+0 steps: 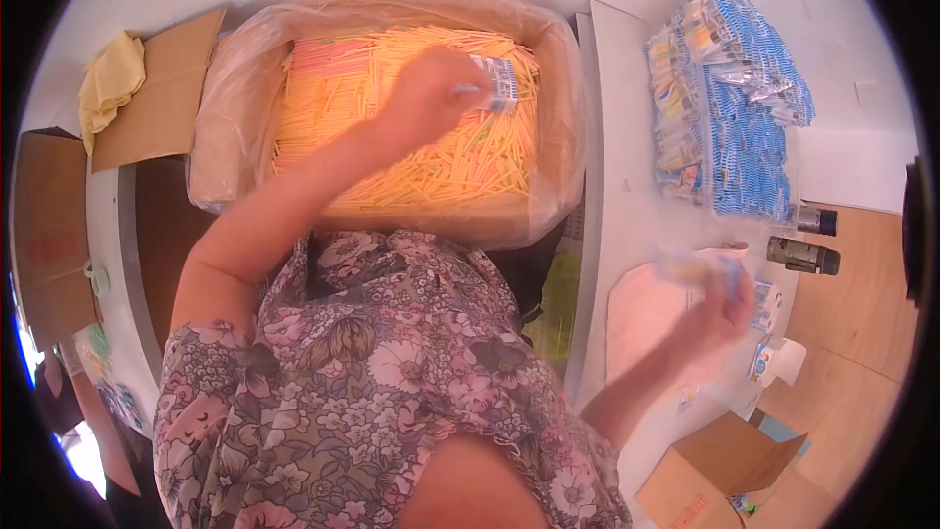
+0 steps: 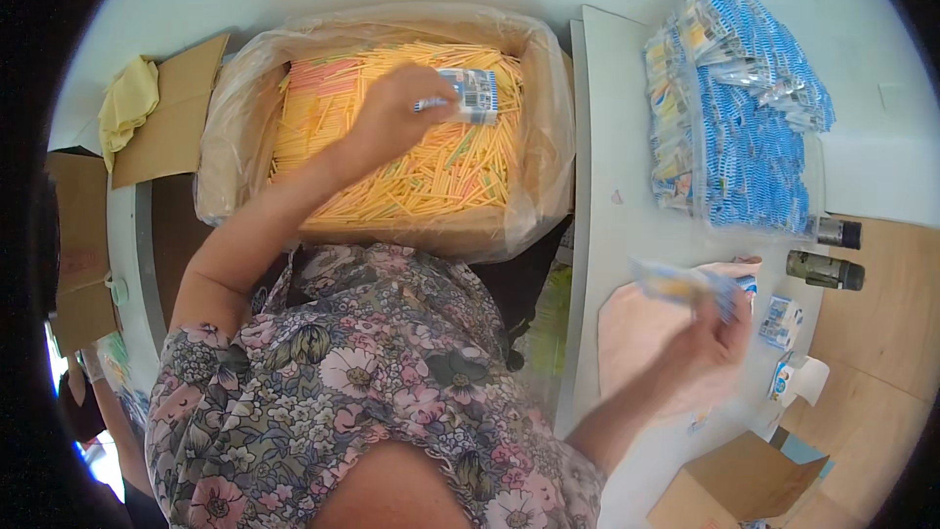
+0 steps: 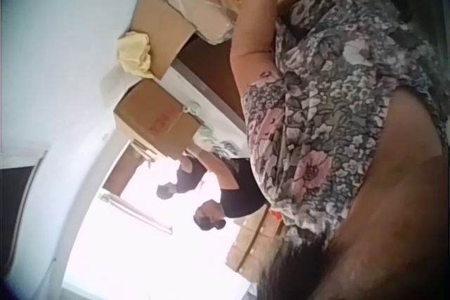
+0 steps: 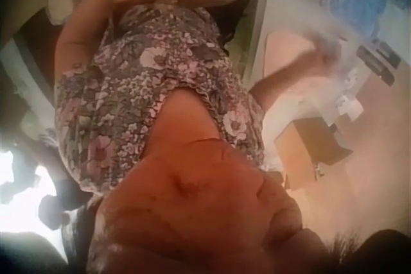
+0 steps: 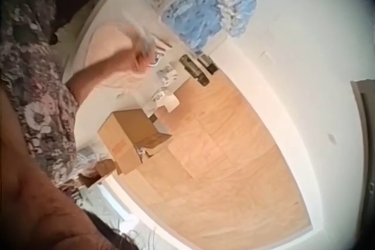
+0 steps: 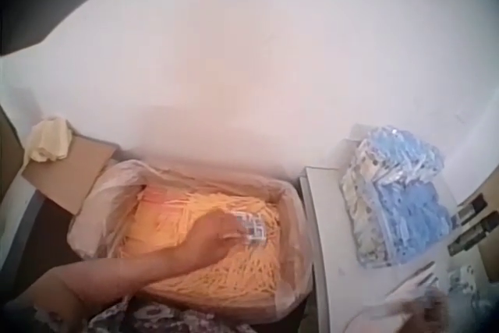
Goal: Packaging noodles and seasoning packets into plastic bags.
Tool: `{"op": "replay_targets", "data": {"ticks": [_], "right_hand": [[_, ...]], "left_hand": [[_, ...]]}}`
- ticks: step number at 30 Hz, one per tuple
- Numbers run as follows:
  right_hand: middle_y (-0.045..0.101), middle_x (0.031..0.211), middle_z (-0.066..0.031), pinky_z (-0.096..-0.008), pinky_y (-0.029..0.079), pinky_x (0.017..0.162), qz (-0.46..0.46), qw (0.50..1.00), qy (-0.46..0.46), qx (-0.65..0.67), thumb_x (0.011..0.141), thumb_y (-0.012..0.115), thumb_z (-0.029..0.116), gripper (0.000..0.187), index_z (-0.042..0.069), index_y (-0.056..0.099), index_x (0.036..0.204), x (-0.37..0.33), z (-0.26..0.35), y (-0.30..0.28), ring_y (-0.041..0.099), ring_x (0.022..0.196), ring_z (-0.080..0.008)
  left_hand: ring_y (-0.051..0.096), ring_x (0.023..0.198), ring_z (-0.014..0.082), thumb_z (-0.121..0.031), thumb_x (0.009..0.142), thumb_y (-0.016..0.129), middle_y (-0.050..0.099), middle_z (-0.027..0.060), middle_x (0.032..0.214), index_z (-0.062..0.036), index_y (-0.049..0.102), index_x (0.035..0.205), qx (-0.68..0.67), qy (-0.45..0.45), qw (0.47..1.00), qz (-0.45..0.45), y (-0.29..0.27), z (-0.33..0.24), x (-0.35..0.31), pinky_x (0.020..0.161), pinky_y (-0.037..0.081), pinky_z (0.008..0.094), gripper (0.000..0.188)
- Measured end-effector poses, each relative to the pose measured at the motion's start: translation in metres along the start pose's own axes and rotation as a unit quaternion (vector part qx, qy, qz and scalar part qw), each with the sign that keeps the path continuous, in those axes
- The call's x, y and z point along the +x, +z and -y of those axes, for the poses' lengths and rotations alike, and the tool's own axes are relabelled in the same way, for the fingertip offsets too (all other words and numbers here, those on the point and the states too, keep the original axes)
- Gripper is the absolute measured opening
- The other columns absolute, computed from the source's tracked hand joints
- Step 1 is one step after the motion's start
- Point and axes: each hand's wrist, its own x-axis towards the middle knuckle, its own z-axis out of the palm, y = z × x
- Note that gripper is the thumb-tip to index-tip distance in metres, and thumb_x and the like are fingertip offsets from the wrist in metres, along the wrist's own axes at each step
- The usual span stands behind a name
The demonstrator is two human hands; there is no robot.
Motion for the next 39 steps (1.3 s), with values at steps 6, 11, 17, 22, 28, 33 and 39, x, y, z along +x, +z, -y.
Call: {"op": "replay_targets", "data": {"ticks": [6,11,17,22,28,33,39], "right_hand": [[0.064,0.099,-0.0154,-0.03,0.051,0.074,-0.031,0.997,-0.028,-0.059,0.076,0.061,-0.006,0.029,-0.007,0.061,0.105,0.08,-0.14,-0.124,0.062,0.088,-0.0219],[0.064,0.105,-0.0144,-0.0379,0.045,0.086,0.044,0.922,-0.153,-0.354,0.076,0.063,0.005,0.03,-0.002,0.064,0.105,0.087,-0.171,-0.125,0.059,0.096,-0.0287],[0.061,0.112,-0.0146,-0.0381,0.041,0.093,-0.069,0.84,-0.285,-0.456,0.078,0.066,0.012,0.03,0.0,0.065,0.105,0.065,-0.137,-0.111,0.055,0.105,-0.0294],[0.062,0.111,-0.0132,-0.0377,0.042,0.092,-0.06,0.863,-0.323,-0.384,0.082,0.063,0.007,0.021,0.002,0.066,0.102,0.048,-0.086,-0.082,0.055,0.104,-0.0274],[0.065,0.1,-0.0117,-0.0335,0.05,0.079,0.04,0.878,-0.436,-0.196,0.078,0.067,-0.002,0.015,0.001,0.066,0.092,0.001,-0.012,-0.001,0.062,0.088,-0.0245],[0.064,0.094,-0.0124,-0.0273,0.05,0.064,0.319,0.888,-0.327,-0.041,0.077,0.066,0.002,0.018,0.0,0.064,0.095,-0.035,0.0,0.133,0.061,0.076,-0.0207],[0.063,0.089,-0.014,-0.0299,0.047,0.064,0.403,0.886,-0.216,-0.074,0.08,0.065,0.013,0.023,-0.001,0.063,0.098,-0.032,0.003,0.218,0.059,0.069,-0.0183]], "left_hand": [[0.048,0.105,0.0238,-0.029,0.072,0.07,0.06,0.0038,0.096,-0.01,0.069,0.083,0.245,0.021,0.966,0.076,0.017,0.041,0.029,0.085,0.036,0.044,0.022],[0.048,0.103,0.0231,-0.032,0.071,0.069,0.059,0.0019,0.096,-0.0147,0.069,0.086,0.247,-0.082,0.952,0.164,0.019,0.039,0.04,0.083,0.031,0.0472,0.023],[0.051,0.098,0.0214,-0.026,0.068,0.075,0.06,-0.0005,0.091,-0.0149,0.064,0.084,0.185,-0.072,0.973,0.114,0.013,0.032,0.039,0.082,0.028,0.0433,0.023],[0.055,0.083,0.0225,-0.017,0.067,0.075,0.061,0.0004,0.075,-0.0131,0.061,0.077,0.085,-0.106,0.984,0.116,0.01,0.029,0.044,0.077,0.028,0.0405,0.018],[0.057,0.065,0.0183,-0.016,0.075,0.071,0.063,0.0051,0.072,-0.0064,0.063,0.077,-0.091,-0.124,0.981,0.119,0.011,0.045,0.049,0.064,0.038,0.035,0.013],[0.058,0.068,0.0163,-0.021,0.08,0.067,0.066,0.0034,0.078,-0.0068,0.067,0.083,0.012,-0.142,0.974,0.175,0.009,0.044,0.05,0.069,0.041,0.0314,0.014],[0.06,0.079,0.0186,-0.023,0.078,0.068,0.066,0.0031,0.079,-0.0075,0.067,0.084,0.054,0.062,0.996,-0.025,0.013,0.044,0.039,0.083,0.034,0.0372,0.017]]}}
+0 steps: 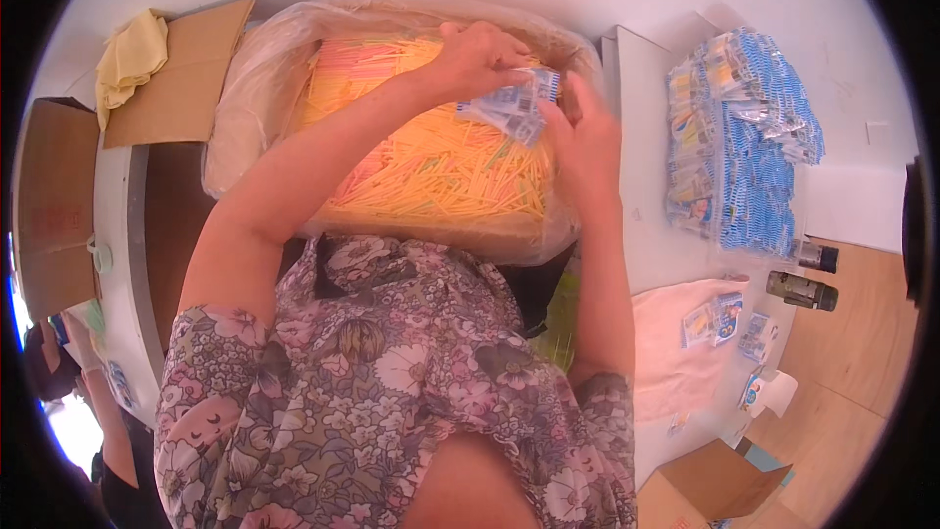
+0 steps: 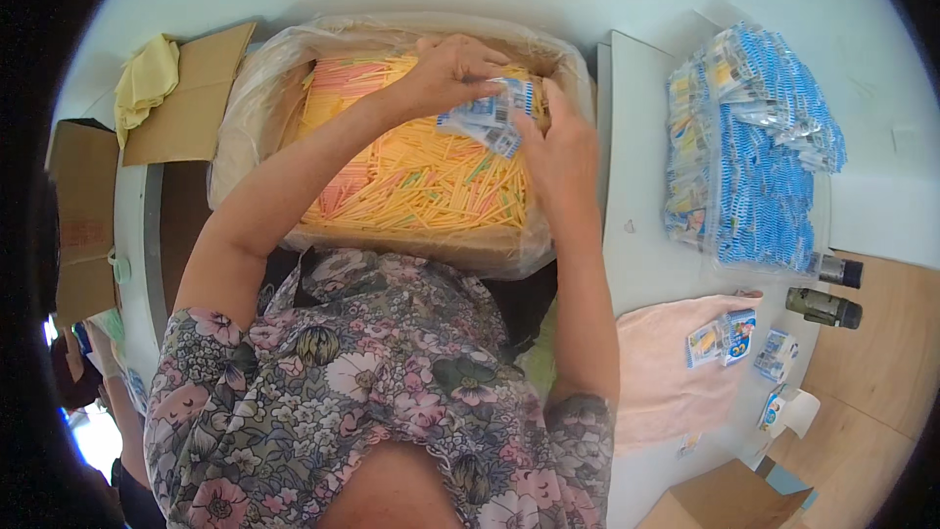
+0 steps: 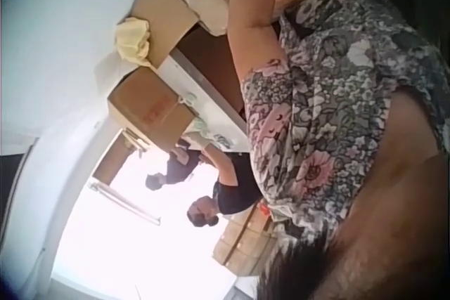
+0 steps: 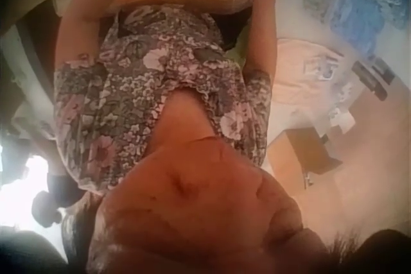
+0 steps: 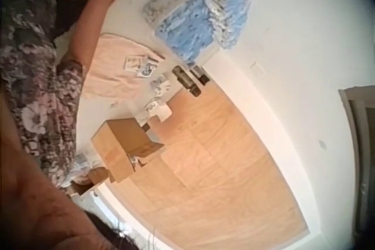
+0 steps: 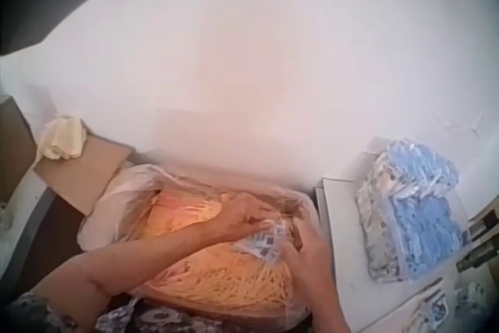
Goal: Packaging noodles and seasoning packets into plastic bags.
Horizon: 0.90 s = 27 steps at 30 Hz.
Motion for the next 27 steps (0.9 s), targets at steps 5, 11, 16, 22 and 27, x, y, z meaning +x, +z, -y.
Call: {"op": "replay_targets", "data": {"ticks": [5,11,16,22,27], "right_hand": [[0.061,0.077,-0.0106,-0.0281,0.044,0.062,0.057,0.998,0.013,0.032,0.08,0.065,0.015,0.023,0.0,0.064,0.097,0.026,-0.003,0.002,0.055,0.066,-0.0145],[0.058,0.069,-0.0026,-0.0264,0.044,0.062,0.095,0.97,0.051,0.22,0.081,0.064,0.013,0.013,0.001,0.065,0.085,0.047,0.028,0.024,0.053,0.066,-0.0102],[0.063,0.076,-0.0142,-0.0378,0.047,0.066,0.208,0.953,-0.216,0.035,0.079,0.062,0.012,0.013,0.0,0.065,0.082,0.033,0.033,0.104,0.061,0.069,-0.0283],[0.062,0.079,-0.0191,-0.0431,0.046,0.067,0.297,0.934,-0.168,-0.108,0.076,0.061,0.013,0.013,0.0,0.064,0.077,0.06,0.015,0.119,0.059,0.075,-0.0362],[0.063,0.081,-0.0191,-0.0453,0.049,0.07,0.266,0.925,-0.254,-0.097,0.077,0.06,0.014,0.014,0.002,0.065,0.073,0.064,0.034,0.143,0.061,0.078,-0.0356]], "left_hand": [[0.059,0.075,0.0196,-0.025,0.08,0.068,0.067,0.0037,0.08,-0.0066,0.067,0.09,-0.062,-0.049,0.99,0.119,-0.029,-0.006,0.021,0.079,0.037,0.0358,0.021],[0.048,0.062,0.0077,-0.024,0.084,0.066,0.061,0.0018,0.067,-0.001,0.066,0.088,-0.133,-0.14,0.975,0.111,-0.084,0.014,0.005,0.054,0.039,0.0272,0.023],[0.041,0.06,0.0036,-0.024,0.086,0.064,0.059,-0.0029,0.066,0.0013,0.066,0.093,-0.103,-0.295,0.946,0.088,-0.152,0.01,-0.014,0.052,0.038,0.0251,0.026],[0.052,0.072,0.0008,-0.021,0.088,0.062,0.063,-0.0029,0.079,0.0024,0.067,0.099,-0.187,-0.337,0.923,-0.01,-0.178,0.004,-0.061,0.065,0.044,0.0194,0.027],[0.057,0.08,0.003,-0.018,0.088,0.059,0.065,0.0005,0.091,0.0029,0.063,0.109,-0.319,-0.364,0.872,-0.077,-0.188,0.004,-0.08,0.072,0.046,0.019,0.03]]}}
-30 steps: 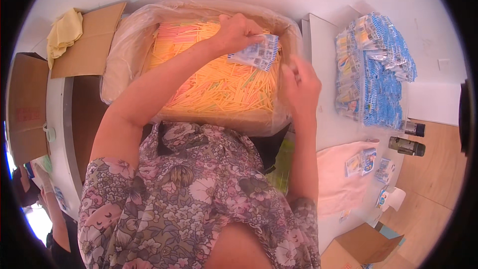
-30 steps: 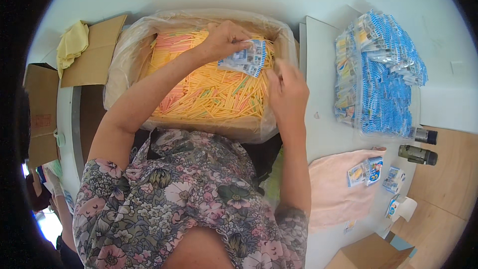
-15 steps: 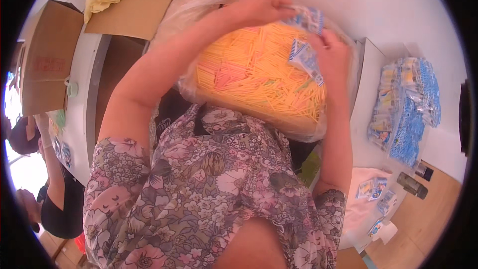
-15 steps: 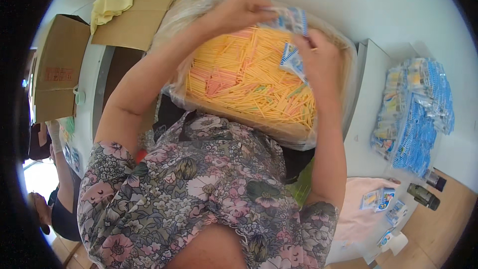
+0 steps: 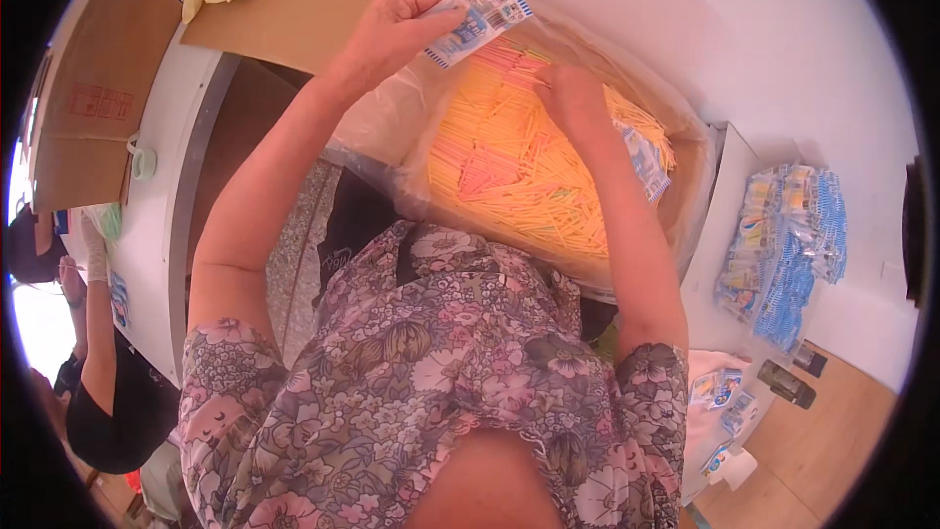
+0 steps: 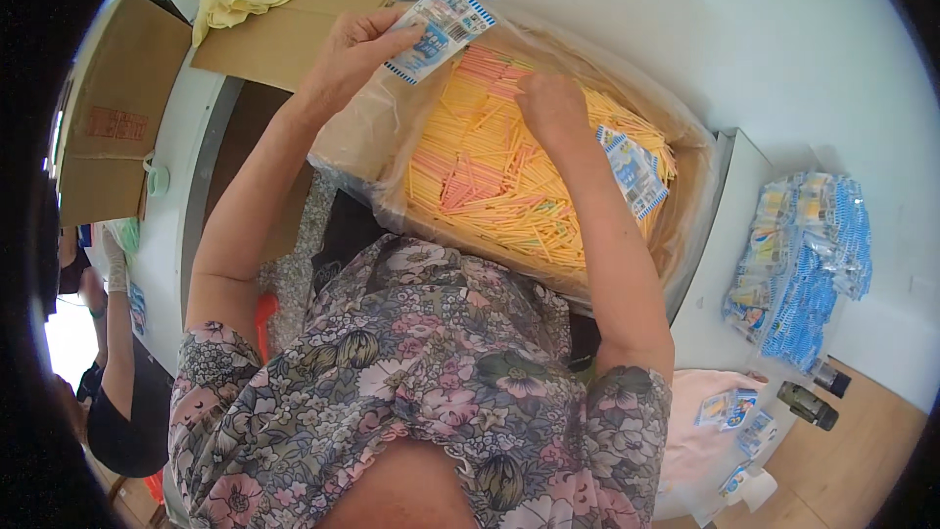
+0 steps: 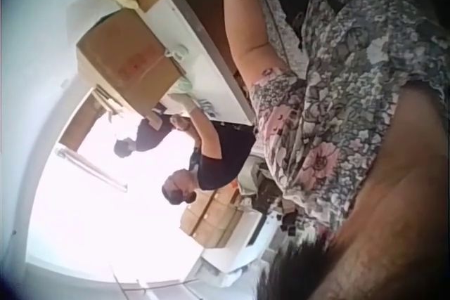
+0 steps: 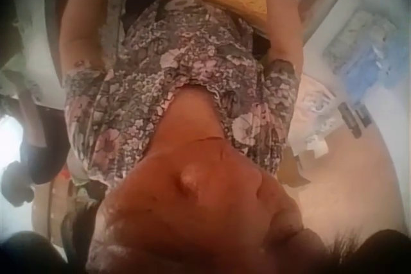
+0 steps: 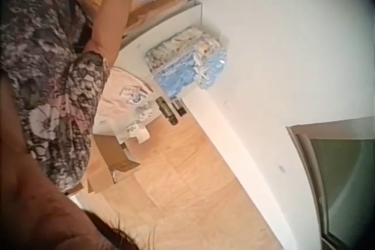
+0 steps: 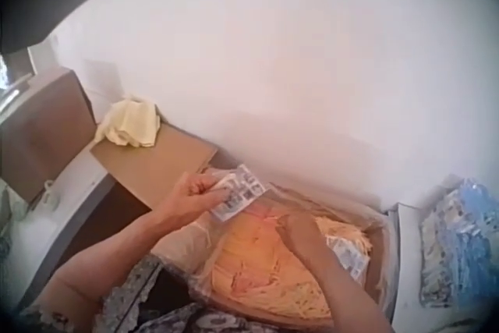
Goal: Packaging noodles and seasoning packets into plastic bags.
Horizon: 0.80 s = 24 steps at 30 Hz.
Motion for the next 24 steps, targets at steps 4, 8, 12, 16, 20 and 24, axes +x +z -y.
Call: {"op": "replay_targets", "data": {"ticks": [4,8,12,16,20,24], "right_hand": [[0.064,0.083,-0.0191,-0.0444,0.05,0.07,0.032,0.999,-0.03,-0.031,0.077,0.06,0.012,0.013,0.001,0.066,0.076,0.022,0.013,0.021,0.062,0.079,-0.0347],[0.065,0.084,-0.0195,-0.0432,0.051,0.071,0.026,0.997,-0.053,-0.045,0.078,0.057,0.01,0.014,0.0,0.067,0.078,0.043,0.027,0.037,0.063,0.081,-0.0341],[0.065,0.086,-0.0203,-0.0418,0.052,0.071,-0.005,0.998,-0.068,-0.012,0.076,0.055,0.007,0.015,0.0,0.067,0.078,0.059,0.019,0.068,0.064,0.083,-0.0333],[0.065,0.087,-0.0207,-0.0419,0.052,0.072,-0.071,0.992,-0.077,0.066,0.075,0.054,0.005,0.015,0.001,0.068,0.08,0.062,0.019,0.082,0.064,0.083,-0.0327],[0.065,0.089,-0.0204,-0.0428,0.051,0.073,-0.006,0.996,-0.081,-0.035,0.074,0.054,0.005,0.016,0.001,0.067,0.082,0.062,0.026,0.075,0.064,0.083,-0.0341],[0.062,0.103,-0.0162,-0.0386,0.05,0.079,-0.105,0.983,-0.141,0.046,0.078,0.057,0.011,0.024,0.004,0.062,0.1,0.076,0.0,0.108,0.061,0.094,-0.03]], "left_hand": [[0.057,0.08,0.0027,-0.018,0.089,0.058,0.066,0.001,0.091,0.0027,0.063,0.109,0.021,-0.013,0.999,-0.026,-0.008,-0.002,-0.012,0.073,0.046,0.0193,0.029],[0.057,0.079,0.0027,-0.017,0.089,0.058,0.066,0.0001,0.09,0.0025,0.064,0.108,-0.03,-0.026,0.998,-0.042,-0.014,0.0,-0.024,0.071,0.047,0.0187,0.028],[0.057,0.078,0.0024,-0.017,0.089,0.059,0.066,-0.0005,0.089,0.0023,0.064,0.108,-0.031,-0.039,0.998,-0.047,-0.015,0.001,-0.029,0.071,0.047,0.0186,0.027],[0.057,0.08,0.0022,-0.017,0.089,0.058,0.066,-0.0003,0.09,0.003,0.064,0.108,-0.019,-0.047,0.997,-0.051,-0.012,0.009,-0.033,0.072,0.047,0.0187,0.028],[0.059,0.079,0.0038,-0.018,0.09,0.058,0.067,0.0015,0.09,0.0022,0.065,0.105,-0.02,-0.044,0.998,-0.048,-0.014,0.01,-0.035,0.072,0.048,0.0201,0.026],[0.059,0.08,0.0044,-0.017,0.09,0.059,0.067,0.0015,0.09,0.0014,0.066,0.103,-0.029,-0.036,0.998,-0.038,-0.011,0.013,-0.034,0.073,0.047,0.0211,0.023]]}}
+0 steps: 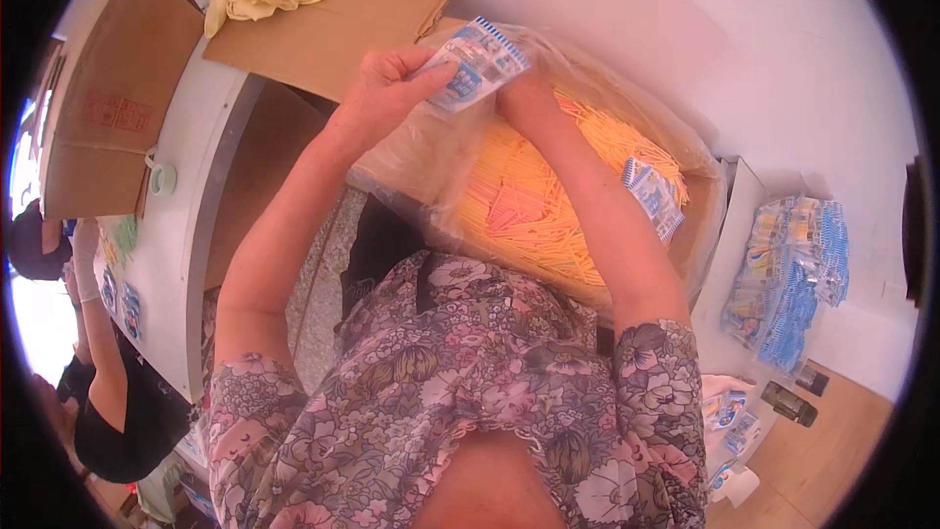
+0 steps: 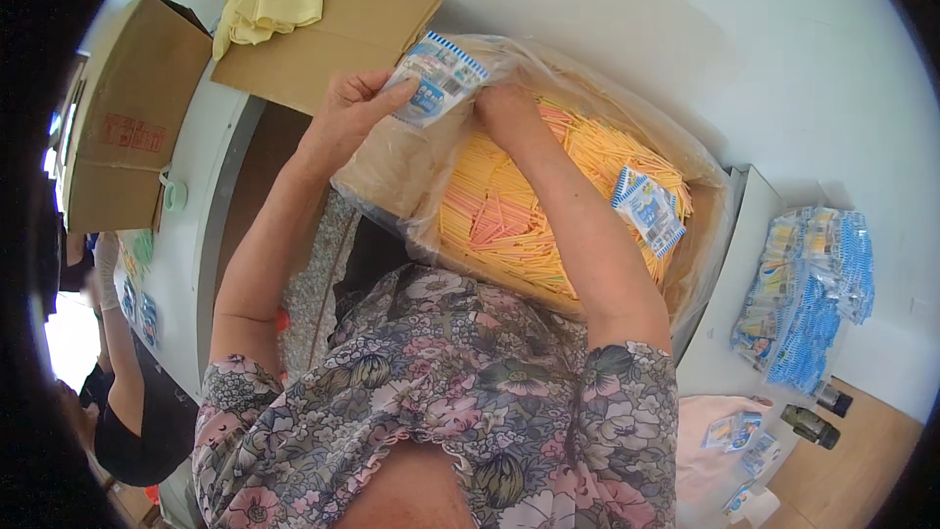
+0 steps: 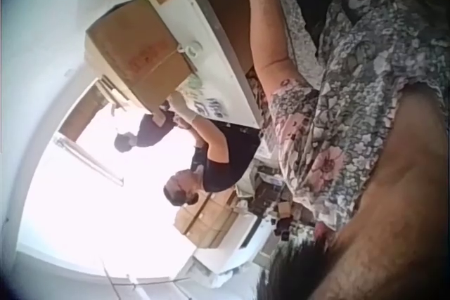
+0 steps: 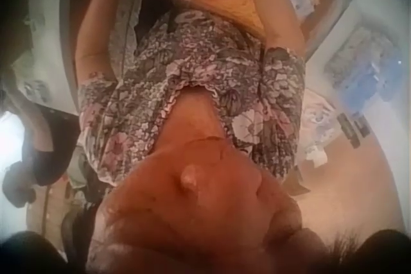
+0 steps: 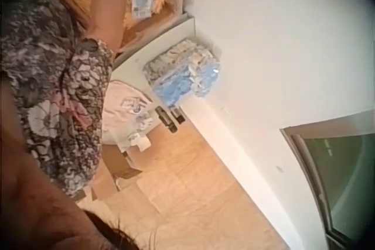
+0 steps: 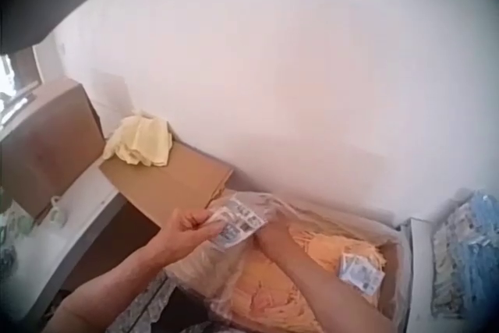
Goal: Packaging noodles and seasoning packets into plastic bags.
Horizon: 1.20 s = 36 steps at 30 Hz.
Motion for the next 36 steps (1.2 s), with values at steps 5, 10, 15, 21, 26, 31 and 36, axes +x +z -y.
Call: {"op": "replay_targets", "data": {"ticks": [5,10,15,21,26,31,36], "right_hand": [[0.064,0.107,-0.0124,-0.033,0.05,0.08,0.086,0.993,0.064,0.051,0.083,0.061,0.015,0.031,0.007,0.06,0.113,-0.003,-0.014,0.03,0.061,0.095,-0.0242],[0.065,0.084,-0.0194,-0.043,0.051,0.069,0.124,0.989,0.08,0.007,0.071,0.061,0.011,0.014,0.003,0.068,0.08,-0.008,0.001,-0.021,0.063,0.077,-0.0364],[0.064,0.068,-0.011,-0.0338,0.045,0.049,0.148,0.938,0.257,0.18,0.073,0.063,0.011,0.01,0.001,0.064,0.072,-0.024,0.03,-0.131,0.058,0.055,-0.0205],[0.055,0.059,-0.0019,-0.0202,0.029,0.036,-0.054,0.764,0.404,0.5,0.077,0.067,0.011,0.013,0.002,0.061,0.071,-0.065,0.039,-0.191,0.043,0.043,-0.0052],[0.057,0.062,-0.0025,-0.0166,0.027,0.035,-0.109,0.692,0.433,0.568,0.076,0.07,0.008,0.01,0.001,0.063,0.078,-0.097,0.068,-0.234,0.044,0.044,-0.004],[0.057,0.062,-0.0032,-0.016,0.024,0.034,-0.126,0.698,0.451,0.542,0.079,0.063,0.006,0.014,-0.005,0.062,0.089,-0.112,0.084,-0.248,0.041,0.041,-0.0041],[0.059,0.065,-0.0047,-0.0147,0.025,0.034,-0.171,0.69,0.437,0.55,0.079,0.062,0.004,0.013,-0.005,0.062,0.089,-0.126,0.093,-0.26,0.043,0.043,-0.0036]], "left_hand": [[0.058,0.078,0.0043,-0.015,0.089,0.06,0.067,0.001,0.087,0.0017,0.066,0.099,-0.027,0.005,1.0,-0.01,0.001,0.011,-0.005,0.072,0.047,0.0209,0.02],[0.057,0.075,0.0033,-0.014,0.089,0.061,0.066,0.0,0.084,0.0024,0.066,0.094,-0.035,-0.001,0.999,-0.038,0.005,0.0,-0.01,0.07,0.046,0.0197,0.018],[0.057,0.074,0.0036,-0.011,0.088,0.062,0.066,0.0004,0.081,0.0019,0.066,0.09,-0.007,-0.021,1.0,0.003,0.014,0.002,-0.011,0.068,0.047,0.0198,0.014],[0.059,0.073,0.0064,-0.009,0.086,0.063,0.066,0.0011,0.081,0.0013,0.066,0.091,-0.004,-0.018,0.999,0.028,0.055,0.026,-0.002,0.069,0.048,0.022,0.012],[0.059,0.074,0.0063,-0.011,0.089,0.06,0.066,0.0016,0.081,0.0014,0.065,0.091,-0.069,-0.034,0.993,0.088,0.096,0.032,0.007,0.069,0.048,0.0226,0.014],[0.06,0.076,0.0066,-0.014,0.091,0.057,0.066,0.0029,0.081,0.0002,0.065,0.091,-0.096,-0.067,0.979,0.164,0.12,0.04,0.012,0.07,0.049,0.0228,0.016],[0.059,0.07,0.0054,-0.008,0.085,0.064,0.066,0.0021,0.079,0.0,0.065,0.09,-0.114,-0.018,0.979,0.168,0.137,0.037,0.006,0.064,0.048,0.0218,0.009]]}}
